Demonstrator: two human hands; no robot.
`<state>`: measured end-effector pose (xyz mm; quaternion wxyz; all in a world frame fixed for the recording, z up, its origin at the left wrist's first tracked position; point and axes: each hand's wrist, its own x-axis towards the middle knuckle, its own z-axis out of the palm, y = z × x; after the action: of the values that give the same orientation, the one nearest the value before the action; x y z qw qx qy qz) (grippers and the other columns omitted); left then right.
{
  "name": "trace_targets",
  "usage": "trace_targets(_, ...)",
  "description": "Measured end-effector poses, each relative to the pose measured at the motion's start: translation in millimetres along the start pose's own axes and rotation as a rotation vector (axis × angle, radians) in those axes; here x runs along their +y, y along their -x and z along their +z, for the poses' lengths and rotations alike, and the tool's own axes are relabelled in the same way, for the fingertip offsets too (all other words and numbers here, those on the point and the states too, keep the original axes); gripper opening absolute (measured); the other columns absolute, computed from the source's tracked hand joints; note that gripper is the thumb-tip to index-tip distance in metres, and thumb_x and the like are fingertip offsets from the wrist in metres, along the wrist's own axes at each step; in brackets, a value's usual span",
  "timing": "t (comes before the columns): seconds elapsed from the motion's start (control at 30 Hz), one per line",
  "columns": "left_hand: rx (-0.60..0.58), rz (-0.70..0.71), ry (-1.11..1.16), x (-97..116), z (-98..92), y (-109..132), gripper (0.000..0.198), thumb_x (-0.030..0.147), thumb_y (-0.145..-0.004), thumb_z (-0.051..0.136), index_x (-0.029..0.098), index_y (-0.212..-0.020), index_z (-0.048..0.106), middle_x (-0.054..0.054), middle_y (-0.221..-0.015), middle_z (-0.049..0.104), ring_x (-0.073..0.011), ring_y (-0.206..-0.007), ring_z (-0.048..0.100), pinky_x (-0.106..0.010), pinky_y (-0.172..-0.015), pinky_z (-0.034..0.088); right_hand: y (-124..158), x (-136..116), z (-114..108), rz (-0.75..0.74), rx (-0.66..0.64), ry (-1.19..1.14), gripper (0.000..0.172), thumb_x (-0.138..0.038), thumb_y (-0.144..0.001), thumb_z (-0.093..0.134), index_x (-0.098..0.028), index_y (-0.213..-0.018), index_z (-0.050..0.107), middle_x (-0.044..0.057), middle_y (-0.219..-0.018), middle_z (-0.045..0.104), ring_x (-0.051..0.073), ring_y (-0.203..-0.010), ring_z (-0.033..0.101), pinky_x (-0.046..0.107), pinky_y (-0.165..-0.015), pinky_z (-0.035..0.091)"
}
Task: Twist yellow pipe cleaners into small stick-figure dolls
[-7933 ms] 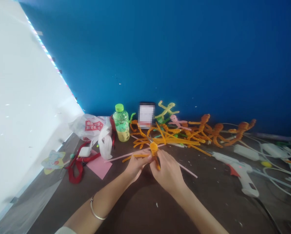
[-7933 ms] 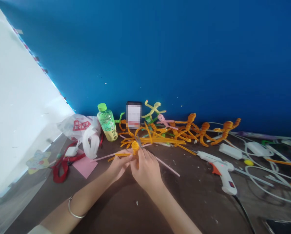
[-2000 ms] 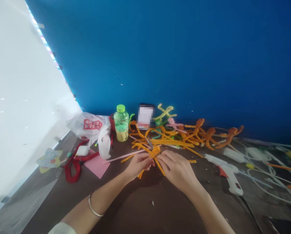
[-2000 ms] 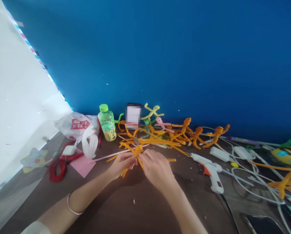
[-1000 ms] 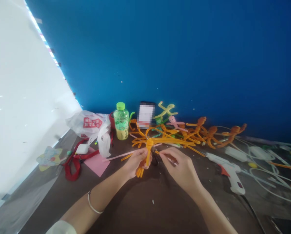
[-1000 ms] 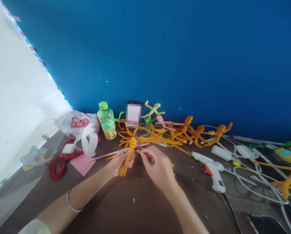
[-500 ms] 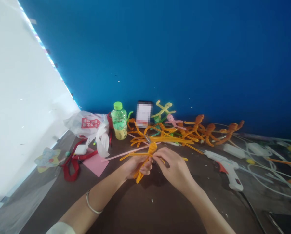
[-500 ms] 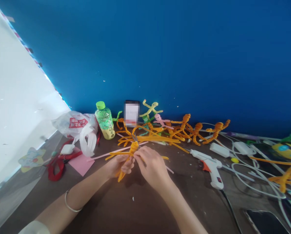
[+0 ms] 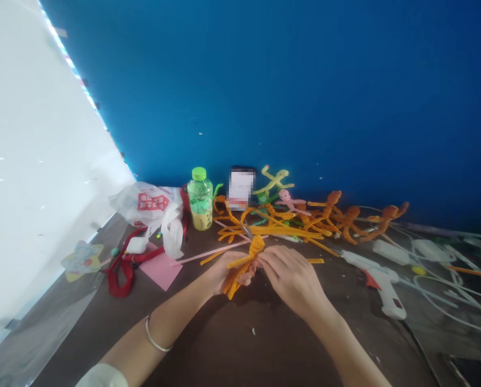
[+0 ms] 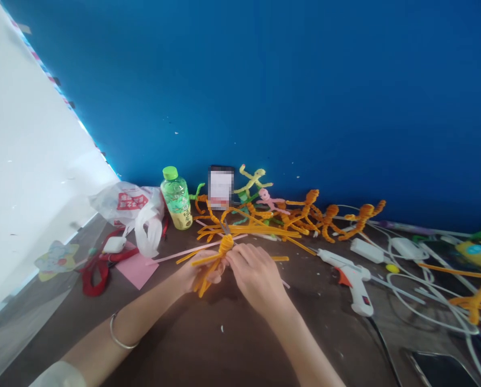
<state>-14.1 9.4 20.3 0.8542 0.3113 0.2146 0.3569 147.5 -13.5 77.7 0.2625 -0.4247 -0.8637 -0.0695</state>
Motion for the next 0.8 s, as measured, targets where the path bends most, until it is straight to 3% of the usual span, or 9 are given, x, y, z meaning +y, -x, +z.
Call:
trace_targets(0.23, 0.057, 0.199, -0.233, -4, -1.4, -2, 0.029, 0.038, -0.072, 0.061, 0.008, -0.069, 0.061, -0.001, -0.057, 0.051, -0.0050, -0.046, 0.039, -0.021, -0.049, 0.028, 5, -1, 9, 0.066, 0.007, -0.054, 0.015, -0.018, -0.087, 0.042, -0.017, -0.085, 0.056, 0.004, -0.078, 0.060, 0.013, -0.070, 0.056, 0.023, -0.061, 0.040)
trace_targets(0.4, 0.121, 0.314, -0.362, -5, 1.6, -1, 0.033, 0.039, -0.074, 0.058, 0.010, -0.060, 0.058, 0.003, -0.051, 0.040, -0.0049, -0.049, 0.035, -0.020, -0.050, 0.025, 7, -7, 20, 0.086, 0.094, -0.067, 0.013, -0.017, -0.086, 0.043, -0.017, -0.079, 0.054, 0.003, -0.071, 0.057, 0.012, -0.063, 0.055, 0.021, -0.055, 0.040)
trace_targets(0.6, 0.178, 0.295, -0.367, -4, 2.4, -1, 0.038, 0.043, -0.072, 0.059, 0.010, -0.054, 0.054, 0.003, -0.050, 0.038, -0.0049, -0.048, 0.030, -0.021, -0.047, 0.021, 8, -8, 32, 0.172, 0.142, -0.241, 0.009, -0.017, -0.084, 0.045, -0.019, -0.079, 0.053, 0.003, -0.072, 0.057, 0.013, -0.066, 0.055, 0.023, -0.058, 0.043)
trace_targets(0.8, 0.159, 0.249, -0.250, 0, 4.1, 1, 0.038, 0.044, -0.066, 0.065, 0.010, -0.054, 0.053, 0.005, -0.047, 0.033, -0.0033, -0.043, 0.026, -0.021, -0.044, 0.017, 9, -2, 34, 0.345, 0.088, -0.430, 0.007, -0.021, -0.083, 0.050, -0.020, -0.078, 0.054, 0.002, -0.073, 0.059, 0.013, -0.065, 0.058, 0.022, -0.060, 0.045)
